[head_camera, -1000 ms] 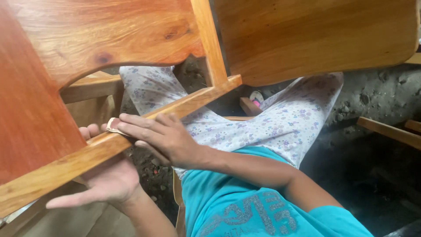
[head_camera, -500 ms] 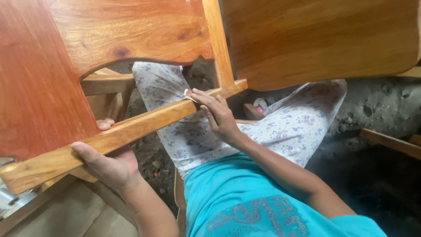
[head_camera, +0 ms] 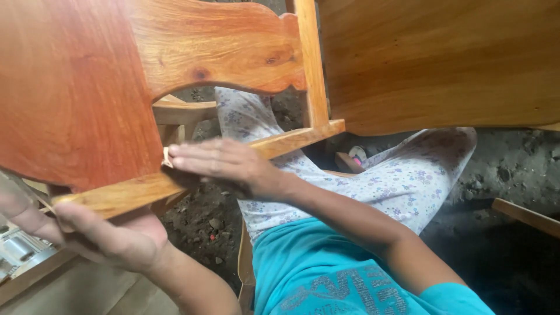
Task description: The person manually sands the wooden frame of a chair using sandpaper.
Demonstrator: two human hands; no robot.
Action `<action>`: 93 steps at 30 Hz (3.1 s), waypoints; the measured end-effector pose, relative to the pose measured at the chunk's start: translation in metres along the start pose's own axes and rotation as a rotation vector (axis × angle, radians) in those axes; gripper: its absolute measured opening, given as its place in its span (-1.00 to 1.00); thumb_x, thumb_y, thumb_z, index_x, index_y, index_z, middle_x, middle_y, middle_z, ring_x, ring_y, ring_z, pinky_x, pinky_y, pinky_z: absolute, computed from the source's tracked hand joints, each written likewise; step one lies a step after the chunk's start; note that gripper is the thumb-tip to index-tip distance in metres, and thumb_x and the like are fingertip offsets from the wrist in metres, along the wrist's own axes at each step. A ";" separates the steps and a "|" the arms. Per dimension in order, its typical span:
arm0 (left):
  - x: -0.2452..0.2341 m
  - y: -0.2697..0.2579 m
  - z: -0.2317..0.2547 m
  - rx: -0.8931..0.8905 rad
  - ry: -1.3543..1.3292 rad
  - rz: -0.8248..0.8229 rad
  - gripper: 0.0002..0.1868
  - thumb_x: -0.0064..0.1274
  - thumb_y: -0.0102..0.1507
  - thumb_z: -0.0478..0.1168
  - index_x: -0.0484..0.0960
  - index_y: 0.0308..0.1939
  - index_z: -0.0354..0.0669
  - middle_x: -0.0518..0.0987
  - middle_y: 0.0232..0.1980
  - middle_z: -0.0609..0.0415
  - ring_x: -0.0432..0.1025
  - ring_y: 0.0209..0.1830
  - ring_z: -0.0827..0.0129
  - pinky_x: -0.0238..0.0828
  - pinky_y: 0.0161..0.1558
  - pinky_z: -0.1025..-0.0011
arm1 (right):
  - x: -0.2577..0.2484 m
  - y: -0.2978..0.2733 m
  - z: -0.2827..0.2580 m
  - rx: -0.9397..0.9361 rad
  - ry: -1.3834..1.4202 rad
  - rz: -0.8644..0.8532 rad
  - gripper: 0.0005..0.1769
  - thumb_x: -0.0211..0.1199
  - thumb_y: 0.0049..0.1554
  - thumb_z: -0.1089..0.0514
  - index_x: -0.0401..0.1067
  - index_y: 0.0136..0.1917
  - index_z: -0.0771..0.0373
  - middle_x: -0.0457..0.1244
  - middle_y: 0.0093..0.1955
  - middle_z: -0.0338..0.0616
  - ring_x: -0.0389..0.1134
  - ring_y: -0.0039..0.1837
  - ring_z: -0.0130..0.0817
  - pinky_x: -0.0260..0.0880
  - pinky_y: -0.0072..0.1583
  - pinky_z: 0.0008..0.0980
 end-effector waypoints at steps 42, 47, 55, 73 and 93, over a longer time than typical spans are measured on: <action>-0.013 0.008 0.009 0.435 1.060 -0.630 -0.89 -0.18 0.53 -0.24 0.24 0.10 -0.06 0.18 0.08 0.11 0.17 0.15 0.34 0.14 0.36 0.27 | -0.014 -0.003 0.020 0.140 0.202 -0.228 -0.49 -0.14 0.37 0.49 0.25 0.50 0.20 0.18 0.55 0.08 0.27 0.59 0.01 0.29 0.63 -0.04; -0.012 0.007 0.007 0.426 1.042 -0.633 -0.89 -0.19 0.53 -0.24 0.23 0.09 -0.08 0.17 0.07 0.10 0.14 0.15 0.35 0.11 0.38 0.27 | -0.009 0.006 0.000 0.097 0.173 -0.185 -0.64 -0.13 0.48 0.27 0.27 0.49 0.23 0.19 0.54 0.03 0.28 0.60 0.02 0.26 0.66 0.04; -0.014 0.007 0.010 0.488 1.079 -0.652 -0.89 -0.19 0.54 -0.26 0.25 0.12 -0.07 0.18 0.14 0.11 0.14 0.26 0.34 0.01 0.46 0.24 | 0.022 -0.003 -0.015 0.203 0.084 -0.156 -0.57 -0.24 0.52 0.17 0.16 0.59 0.16 0.05 0.67 -0.05 0.10 0.73 -0.13 -0.02 0.76 -0.06; -0.020 0.011 0.010 0.333 0.994 -0.744 -0.86 -0.20 0.58 -0.29 0.26 0.20 -0.02 0.20 0.22 0.09 0.16 0.27 0.28 0.18 0.45 0.09 | 0.019 0.036 -0.006 0.243 -0.116 0.211 -0.46 -0.18 0.40 0.49 0.03 0.62 0.38 -0.05 0.71 0.10 -0.02 0.79 -0.04 0.06 0.80 -0.12; -0.035 0.024 0.016 0.192 0.736 -0.255 -0.62 -0.09 0.32 0.18 0.50 -0.17 -0.04 0.39 -0.15 0.15 0.34 -0.07 0.36 0.28 0.13 0.39 | -0.011 -0.018 -0.007 0.271 -0.209 -0.021 -0.58 -0.08 0.43 0.34 0.26 0.52 0.17 0.17 0.60 -0.05 0.30 0.26 -0.21 0.16 0.33 -0.26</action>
Point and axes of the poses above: each hand's wrist, its own y-axis towards the middle knuckle, its own x-axis out of the palm, z = x × y, the point moved 9 cm from there along y, towards the middle knuckle
